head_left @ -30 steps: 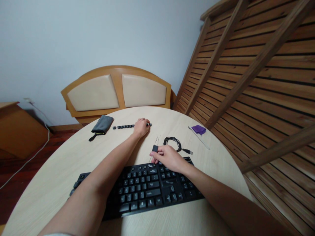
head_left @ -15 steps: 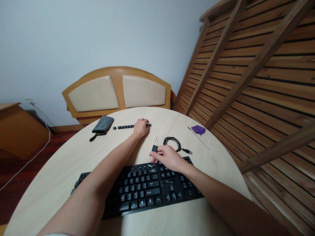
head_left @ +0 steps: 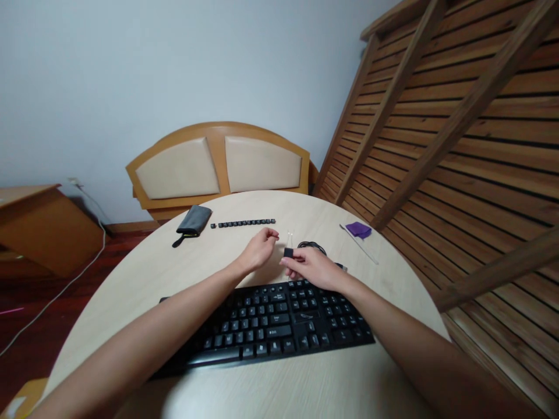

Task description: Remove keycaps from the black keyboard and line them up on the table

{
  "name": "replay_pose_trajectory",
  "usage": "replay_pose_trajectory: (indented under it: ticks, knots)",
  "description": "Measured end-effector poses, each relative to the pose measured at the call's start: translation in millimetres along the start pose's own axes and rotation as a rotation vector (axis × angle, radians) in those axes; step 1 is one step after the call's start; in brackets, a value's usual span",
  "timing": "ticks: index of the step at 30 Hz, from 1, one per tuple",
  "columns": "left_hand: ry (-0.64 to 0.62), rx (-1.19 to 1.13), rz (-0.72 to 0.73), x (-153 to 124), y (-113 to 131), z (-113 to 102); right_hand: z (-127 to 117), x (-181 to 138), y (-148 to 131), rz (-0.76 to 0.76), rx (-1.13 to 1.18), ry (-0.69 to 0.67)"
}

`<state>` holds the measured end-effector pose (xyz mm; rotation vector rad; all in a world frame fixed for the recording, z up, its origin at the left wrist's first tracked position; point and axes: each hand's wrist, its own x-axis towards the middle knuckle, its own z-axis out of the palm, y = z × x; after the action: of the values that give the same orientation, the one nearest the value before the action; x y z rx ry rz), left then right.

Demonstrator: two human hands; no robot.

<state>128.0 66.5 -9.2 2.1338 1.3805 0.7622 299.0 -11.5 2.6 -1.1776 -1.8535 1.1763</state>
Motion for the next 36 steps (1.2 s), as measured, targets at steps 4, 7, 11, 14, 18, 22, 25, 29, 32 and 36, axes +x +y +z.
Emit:
replay_pose_trajectory:
  ticks: [4, 7, 11, 14, 18, 22, 25, 29, 32, 36]
  knots:
    - [-0.107, 0.002, 0.028, -65.2, 4.0, 3.0, -13.4, -0.7, 2.0, -0.049, -0.079, 0.012]
    - [-0.103, 0.094, 0.221, -96.4, 7.0, -1.1, -12.8, -1.5, 1.1, -0.060, -0.118, 0.010]
    - [-0.100, 0.157, 0.354, -107.9, 4.3, -13.7, -3.0, -2.6, -2.5, -0.070, -0.140, -0.008]
    - [-0.121, 0.181, 0.345, -108.0, -6.1, -23.2, 5.7, -2.7, -5.0, -0.105, -0.148, 0.011]
    - [-0.155, 0.131, 0.273, -105.9, -12.9, -31.4, 16.0, -2.5, -8.2, -0.143, -0.184, 0.071]
    - [-0.106, -0.124, 0.100, -97.7, 7.5, -32.8, 23.4, -2.0, -11.3, -0.188, -0.220, 0.079]
    - [-0.084, -0.397, 0.070, -91.1, 25.7, -29.5, 26.8, -1.4, -11.8, -0.231, -0.272, 0.084]
    - [-0.020, -0.533, 0.072, -89.5, 26.4, -22.9, 28.8, -1.5, -11.0, -0.257, -0.354, 0.096]
    - [-0.013, -0.528, 0.070, -92.6, 15.9, -20.1, 26.7, -3.0, -11.3, -0.266, -0.409, 0.056]
    - [0.012, -0.524, 0.058, -95.7, 7.5, -18.8, 16.0, -5.5, -11.0, -0.280, -0.392, -0.090]
